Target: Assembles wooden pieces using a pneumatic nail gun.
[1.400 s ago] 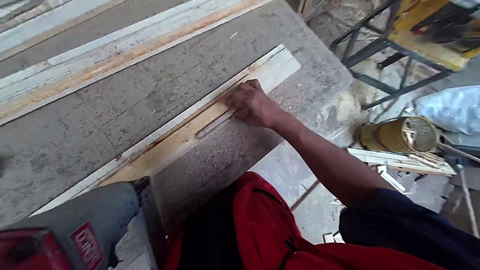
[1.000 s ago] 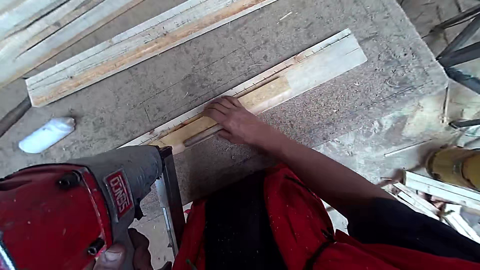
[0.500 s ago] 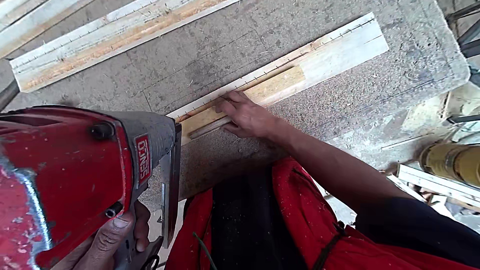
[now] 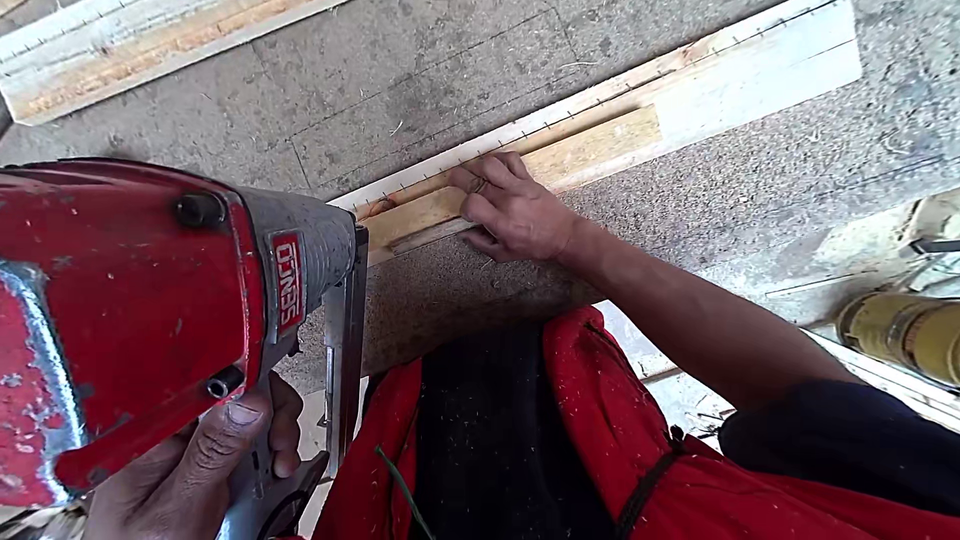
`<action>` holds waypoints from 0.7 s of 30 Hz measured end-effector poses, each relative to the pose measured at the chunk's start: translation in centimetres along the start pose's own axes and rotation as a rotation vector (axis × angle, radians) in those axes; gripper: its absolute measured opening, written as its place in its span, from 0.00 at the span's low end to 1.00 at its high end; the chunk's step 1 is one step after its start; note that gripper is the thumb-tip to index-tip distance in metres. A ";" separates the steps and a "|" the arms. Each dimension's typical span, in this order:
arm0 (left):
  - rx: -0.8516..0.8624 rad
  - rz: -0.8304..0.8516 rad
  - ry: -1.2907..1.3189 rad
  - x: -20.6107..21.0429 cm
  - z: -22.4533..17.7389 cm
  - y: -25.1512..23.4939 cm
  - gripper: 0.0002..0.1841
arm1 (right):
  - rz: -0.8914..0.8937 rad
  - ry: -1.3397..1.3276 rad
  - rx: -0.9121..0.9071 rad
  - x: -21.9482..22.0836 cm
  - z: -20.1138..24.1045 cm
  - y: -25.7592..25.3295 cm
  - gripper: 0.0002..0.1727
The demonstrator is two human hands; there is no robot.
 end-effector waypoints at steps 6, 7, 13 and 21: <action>-0.061 -0.019 -0.003 -0.1 0.7 0.1 0.19 | 0.000 0.010 0.019 0.3 0.0 -0.1 0.15; -0.062 -0.030 0.000 0.0 0.7 0.2 0.19 | -0.002 0.007 0.021 0.3 -0.1 -0.1 0.15; -0.093 -0.014 0.070 0.6 0.2 0.1 0.20 | -0.034 -0.010 0.010 0.4 -0.2 -0.1 0.15; -0.124 0.126 0.080 3.1 -1.3 -2.4 0.23 | -0.057 -0.013 0.021 0.3 -0.2 0.0 0.16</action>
Point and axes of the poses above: each hand's wrist, its own y-axis away from the middle knuckle, its own x-axis out of the palm, z = x × y, the point moved 6 cm from there along -y, towards the middle knuckle, and after that the axes turned 3 degrees about -z, right-handed, at the moved point
